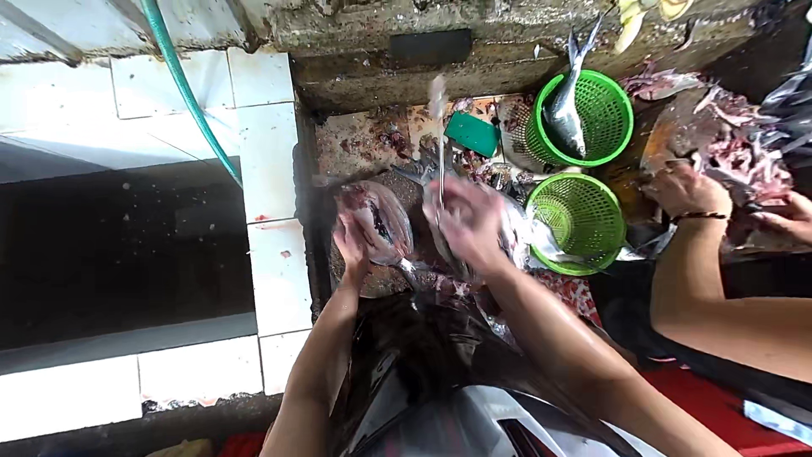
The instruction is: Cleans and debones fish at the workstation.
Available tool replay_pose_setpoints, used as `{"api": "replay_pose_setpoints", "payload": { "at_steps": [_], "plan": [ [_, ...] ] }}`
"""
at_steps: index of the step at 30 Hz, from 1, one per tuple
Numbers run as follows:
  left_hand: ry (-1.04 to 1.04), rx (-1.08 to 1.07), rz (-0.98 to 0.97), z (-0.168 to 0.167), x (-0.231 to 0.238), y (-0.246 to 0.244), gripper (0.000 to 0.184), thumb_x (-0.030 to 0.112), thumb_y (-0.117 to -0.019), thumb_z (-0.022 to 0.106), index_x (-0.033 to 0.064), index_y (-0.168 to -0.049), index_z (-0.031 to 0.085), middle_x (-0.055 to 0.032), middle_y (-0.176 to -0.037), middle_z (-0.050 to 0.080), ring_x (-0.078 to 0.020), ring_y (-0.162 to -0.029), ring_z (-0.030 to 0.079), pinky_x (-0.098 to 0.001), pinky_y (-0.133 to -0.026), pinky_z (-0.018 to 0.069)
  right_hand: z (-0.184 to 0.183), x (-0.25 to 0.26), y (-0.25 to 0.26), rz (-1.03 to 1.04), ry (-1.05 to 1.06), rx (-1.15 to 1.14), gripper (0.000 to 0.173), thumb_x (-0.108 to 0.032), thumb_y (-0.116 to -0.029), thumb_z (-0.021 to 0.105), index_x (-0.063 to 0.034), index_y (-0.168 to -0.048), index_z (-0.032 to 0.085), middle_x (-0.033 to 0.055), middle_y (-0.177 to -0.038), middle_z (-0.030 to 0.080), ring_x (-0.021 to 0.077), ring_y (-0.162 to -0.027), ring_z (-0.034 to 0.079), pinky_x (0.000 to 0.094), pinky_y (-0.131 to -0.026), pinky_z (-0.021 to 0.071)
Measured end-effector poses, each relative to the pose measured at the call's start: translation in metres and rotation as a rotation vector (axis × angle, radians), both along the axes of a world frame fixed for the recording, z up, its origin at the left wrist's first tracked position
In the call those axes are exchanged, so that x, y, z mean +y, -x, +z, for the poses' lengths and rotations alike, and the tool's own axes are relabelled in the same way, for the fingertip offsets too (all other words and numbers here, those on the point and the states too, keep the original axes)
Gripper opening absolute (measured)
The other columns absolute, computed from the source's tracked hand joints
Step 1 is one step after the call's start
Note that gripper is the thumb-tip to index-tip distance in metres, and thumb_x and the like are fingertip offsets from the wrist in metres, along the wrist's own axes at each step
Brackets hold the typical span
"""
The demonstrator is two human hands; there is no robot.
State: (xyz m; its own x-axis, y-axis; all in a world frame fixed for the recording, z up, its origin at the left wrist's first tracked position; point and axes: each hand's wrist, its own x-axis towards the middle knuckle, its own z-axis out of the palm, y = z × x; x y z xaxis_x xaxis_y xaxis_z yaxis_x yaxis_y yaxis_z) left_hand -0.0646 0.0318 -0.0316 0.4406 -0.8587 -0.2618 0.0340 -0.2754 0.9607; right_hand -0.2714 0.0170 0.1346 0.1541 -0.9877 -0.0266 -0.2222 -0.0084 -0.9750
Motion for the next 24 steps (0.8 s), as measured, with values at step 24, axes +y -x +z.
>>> {"api": "replay_pose_setpoints", "payload": {
  "at_steps": [24],
  "plan": [
    [-0.193,0.157,0.147,0.044,-0.055,0.008,0.058,0.059,-0.1060,0.041,0.0083,-0.108,0.070,-0.0068,-0.095,0.069,-0.0153,-0.085,0.065,-0.0382,-0.075,0.0555,-0.089,0.041,-0.016,0.332,-0.315,0.259,0.027,-0.031,-0.0831,0.076,-0.0143,-0.104,0.077,-0.0012,-0.081,0.073,0.0113,-0.068,0.068,0.0408,-0.067,0.0591]
  ]
}}
